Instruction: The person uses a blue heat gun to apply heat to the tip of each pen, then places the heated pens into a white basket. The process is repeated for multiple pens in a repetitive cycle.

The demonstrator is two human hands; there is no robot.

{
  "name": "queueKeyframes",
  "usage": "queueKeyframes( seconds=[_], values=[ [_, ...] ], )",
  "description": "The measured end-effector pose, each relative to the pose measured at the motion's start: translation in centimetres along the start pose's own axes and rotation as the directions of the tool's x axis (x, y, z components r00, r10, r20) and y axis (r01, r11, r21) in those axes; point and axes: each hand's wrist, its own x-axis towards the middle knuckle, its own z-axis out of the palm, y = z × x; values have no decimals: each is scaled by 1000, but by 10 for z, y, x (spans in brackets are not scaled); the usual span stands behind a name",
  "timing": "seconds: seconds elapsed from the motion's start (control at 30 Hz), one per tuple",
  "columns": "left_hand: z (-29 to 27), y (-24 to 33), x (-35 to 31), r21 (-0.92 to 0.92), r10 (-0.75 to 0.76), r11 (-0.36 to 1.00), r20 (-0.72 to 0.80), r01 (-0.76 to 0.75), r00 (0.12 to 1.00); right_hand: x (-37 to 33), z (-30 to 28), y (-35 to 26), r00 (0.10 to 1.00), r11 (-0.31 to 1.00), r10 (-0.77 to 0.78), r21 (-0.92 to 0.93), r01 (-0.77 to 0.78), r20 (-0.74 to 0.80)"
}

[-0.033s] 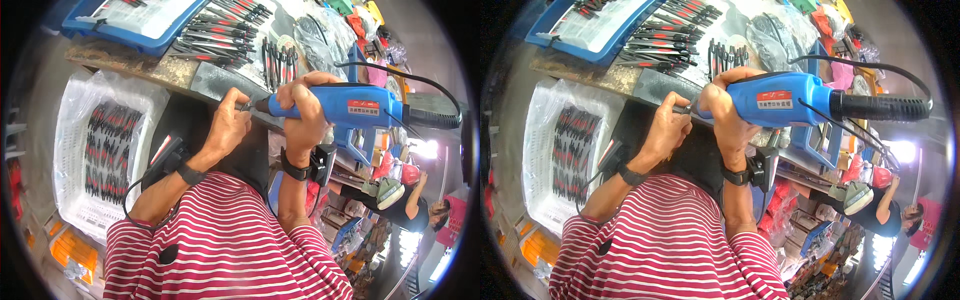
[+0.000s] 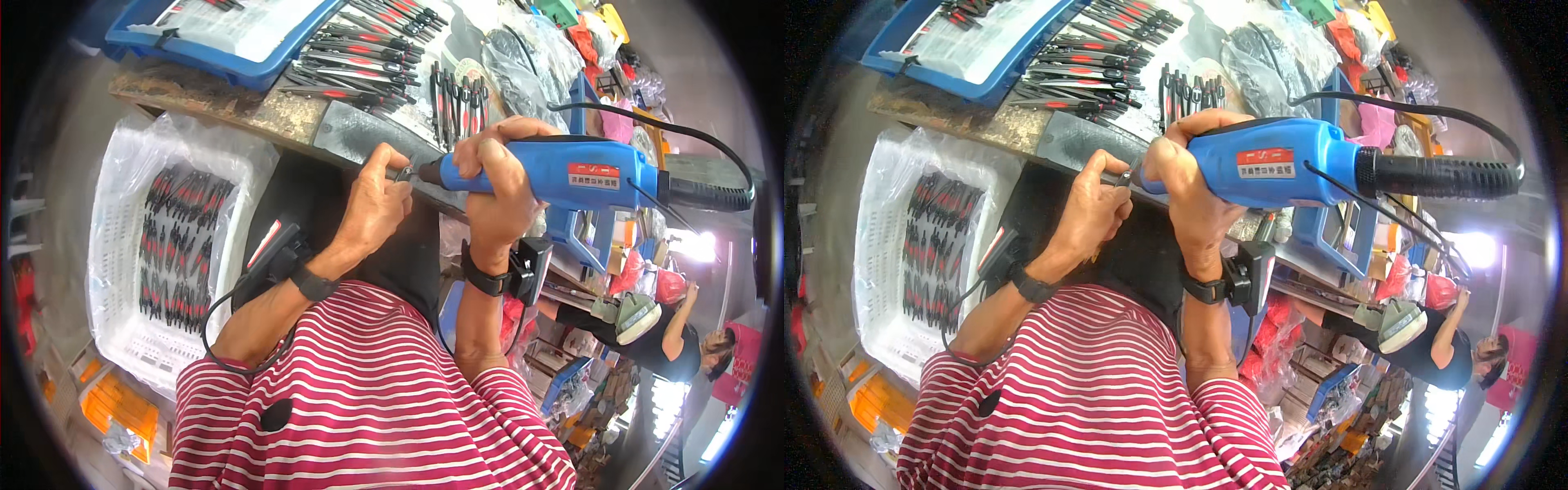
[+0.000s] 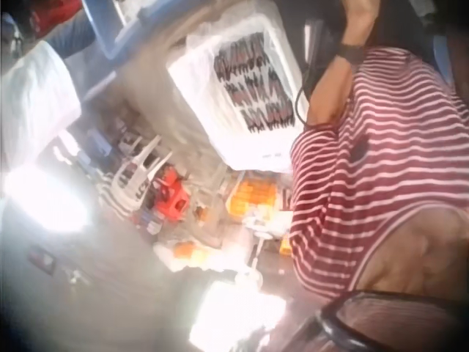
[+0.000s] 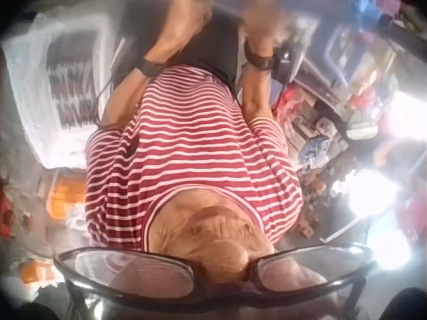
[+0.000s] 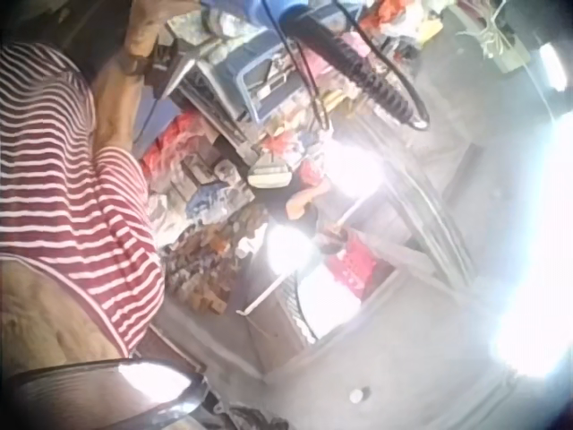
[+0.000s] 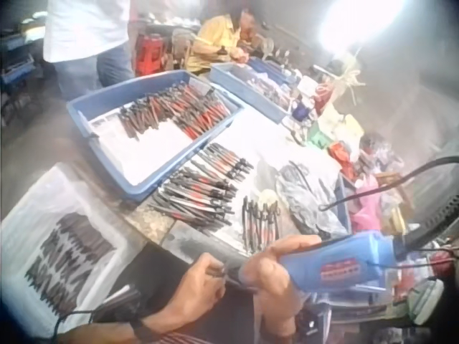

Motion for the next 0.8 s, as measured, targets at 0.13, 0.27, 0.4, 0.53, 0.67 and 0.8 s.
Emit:
queueKeyframes(
  seconds=[0.13,0.27,0.4,0.53,0.67,0.8],
  values=[
    [1,-1,0,-18,-42,999,-6,42,999,-2,-1,6,998,998,-55,22,54,20],
    [5,5,4,-36,-27,999,3,27,1000,-2,4,4,990,998,-65,8,67,-128],
    [4,7,-1,-31,-70,997,-3,70,998,-4,7,-4,984,973,96,220,-62,-148],
    [4,0,0,-3,-24,1000,4,24,1000,-1,2,-7,997,998,-41,39,43,-60],
    [2,-4,1,31,12,999,6,-12,1000,1,-2,-9,997,995,-15,100,24,-81],
    [2,-3,0,20,-2,1000,12,2,1000,2,0,-13,993,972,56,235,-31,-100]
  ],
)
